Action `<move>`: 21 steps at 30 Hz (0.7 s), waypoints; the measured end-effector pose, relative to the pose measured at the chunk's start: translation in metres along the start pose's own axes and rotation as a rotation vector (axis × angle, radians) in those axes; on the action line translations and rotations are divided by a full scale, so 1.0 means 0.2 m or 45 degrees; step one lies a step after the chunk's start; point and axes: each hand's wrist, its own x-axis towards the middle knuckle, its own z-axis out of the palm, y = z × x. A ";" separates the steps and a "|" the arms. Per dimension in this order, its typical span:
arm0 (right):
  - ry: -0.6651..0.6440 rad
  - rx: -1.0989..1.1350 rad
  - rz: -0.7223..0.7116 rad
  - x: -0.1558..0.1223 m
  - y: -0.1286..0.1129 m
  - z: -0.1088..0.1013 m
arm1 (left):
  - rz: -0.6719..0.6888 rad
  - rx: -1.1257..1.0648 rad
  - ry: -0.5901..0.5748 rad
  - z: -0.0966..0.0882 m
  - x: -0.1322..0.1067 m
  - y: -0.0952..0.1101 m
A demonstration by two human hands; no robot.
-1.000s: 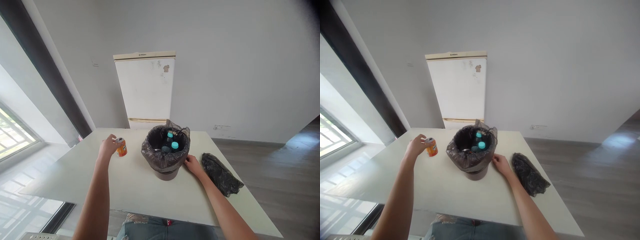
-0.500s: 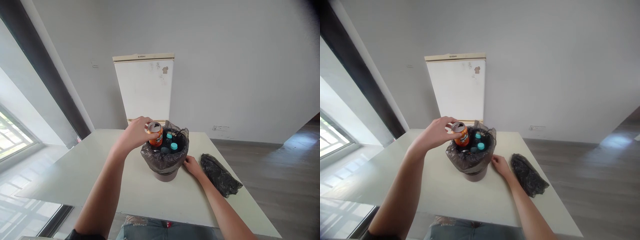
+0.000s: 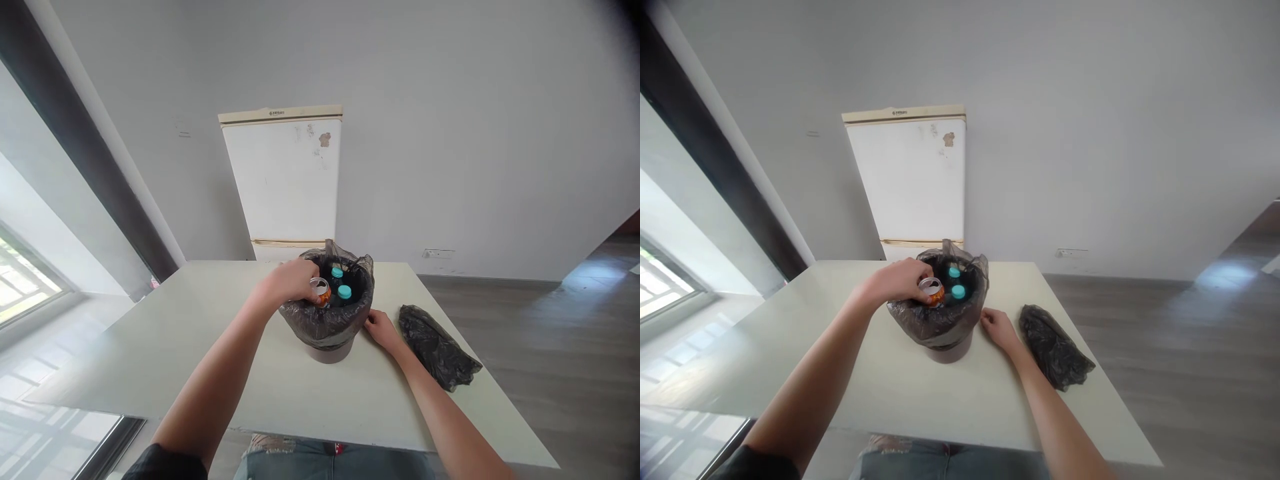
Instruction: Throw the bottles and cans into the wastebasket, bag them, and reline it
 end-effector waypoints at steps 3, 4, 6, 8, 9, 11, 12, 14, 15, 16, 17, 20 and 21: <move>-0.001 0.004 -0.004 0.00 0.01 0.00 | 0.008 0.084 -0.014 0.00 0.00 0.02; -0.002 0.005 -0.005 0.00 0.01 0.01 | 0.009 0.105 -0.029 0.00 0.00 0.03; -0.002 0.006 -0.006 0.00 0.02 0.01 | 0.013 0.134 -0.042 0.00 0.00 0.04; 0.001 0.006 -0.009 0.01 0.03 0.01 | 0.011 0.133 -0.003 -0.02 -0.01 0.04; 0.002 0.006 -0.010 0.01 0.04 0.02 | -0.003 0.127 0.032 -0.03 -0.02 0.04; 0.004 0.005 -0.010 0.01 0.06 0.02 | -0.038 0.121 0.088 -0.05 -0.04 0.04; 0.006 0.004 -0.009 0.01 0.06 0.03 | -0.051 0.124 0.091 -0.06 -0.04 0.04; 0.008 0.004 -0.008 0.01 0.08 0.03 | -0.061 0.134 0.059 -0.06 -0.04 0.04; 0.009 0.004 -0.009 0.02 0.09 0.04 | -0.059 0.141 0.034 -0.05 -0.04 0.03; 0.010 0.005 -0.011 0.02 0.09 0.04 | -0.055 0.145 0.011 -0.04 -0.03 0.03; 0.011 0.005 -0.012 0.02 0.09 0.04 | -0.050 0.142 -0.005 -0.02 -0.02 0.03; 0.014 0.006 -0.012 0.02 0.09 0.04 | -0.010 0.109 -0.011 0.03 0.00 0.01; 0.015 0.007 -0.011 0.02 0.08 0.04 | 0.009 0.094 -0.013 0.04 0.00 0.00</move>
